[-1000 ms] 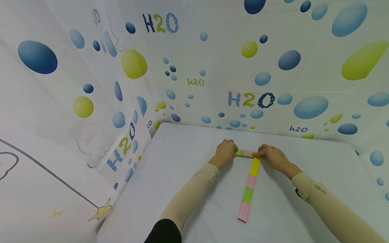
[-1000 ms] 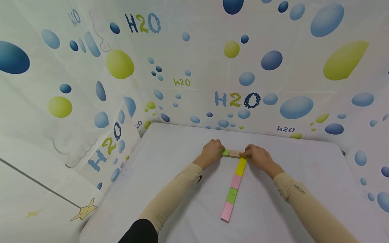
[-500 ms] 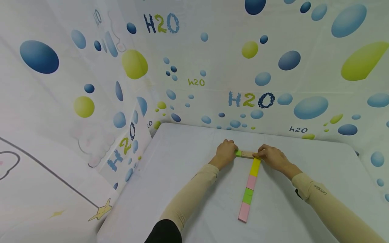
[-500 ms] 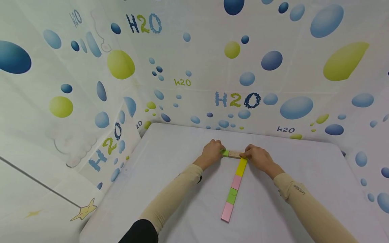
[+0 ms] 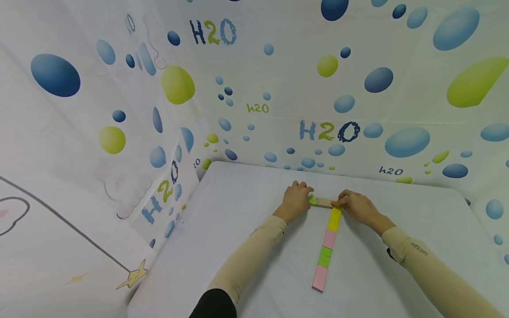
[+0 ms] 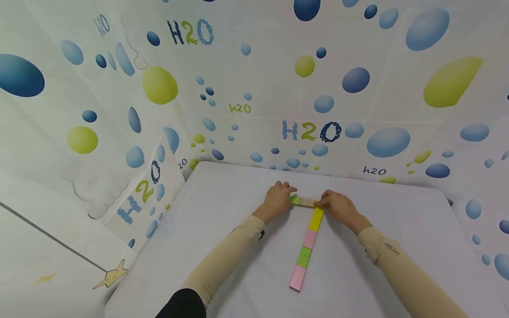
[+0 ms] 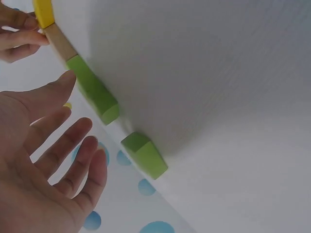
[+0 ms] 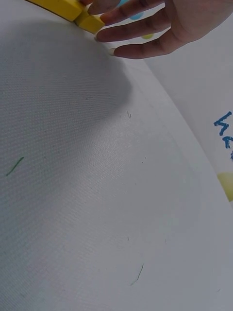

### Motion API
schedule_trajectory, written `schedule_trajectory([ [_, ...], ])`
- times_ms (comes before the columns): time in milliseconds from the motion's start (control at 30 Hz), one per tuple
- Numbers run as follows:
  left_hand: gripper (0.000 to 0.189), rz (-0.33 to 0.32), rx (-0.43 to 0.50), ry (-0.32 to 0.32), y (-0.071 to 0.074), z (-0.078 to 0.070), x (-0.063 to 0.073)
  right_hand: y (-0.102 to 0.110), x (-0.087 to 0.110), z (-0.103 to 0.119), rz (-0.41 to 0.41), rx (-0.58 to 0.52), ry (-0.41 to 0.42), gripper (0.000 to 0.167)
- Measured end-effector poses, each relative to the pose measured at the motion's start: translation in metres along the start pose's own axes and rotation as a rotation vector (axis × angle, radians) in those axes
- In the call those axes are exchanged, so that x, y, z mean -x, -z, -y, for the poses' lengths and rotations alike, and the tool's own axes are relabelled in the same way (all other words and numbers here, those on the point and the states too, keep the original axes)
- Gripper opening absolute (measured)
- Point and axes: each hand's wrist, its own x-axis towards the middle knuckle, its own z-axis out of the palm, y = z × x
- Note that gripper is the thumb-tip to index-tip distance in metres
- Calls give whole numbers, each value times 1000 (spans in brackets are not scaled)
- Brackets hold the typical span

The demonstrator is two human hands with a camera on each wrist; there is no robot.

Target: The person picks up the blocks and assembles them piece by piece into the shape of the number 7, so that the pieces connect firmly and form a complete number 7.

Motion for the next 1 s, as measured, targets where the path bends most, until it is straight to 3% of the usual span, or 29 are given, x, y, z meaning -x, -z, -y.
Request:
schedule_trajectory([
  [400, 37, -2, 31, -34, 17, 22, 3, 0, 0, 1, -16, -9, 8, 26],
  [1000, 32, 64, 65, 46, 9, 55, 16, 0, -1, -1, -1, 6, 5, 25],
])
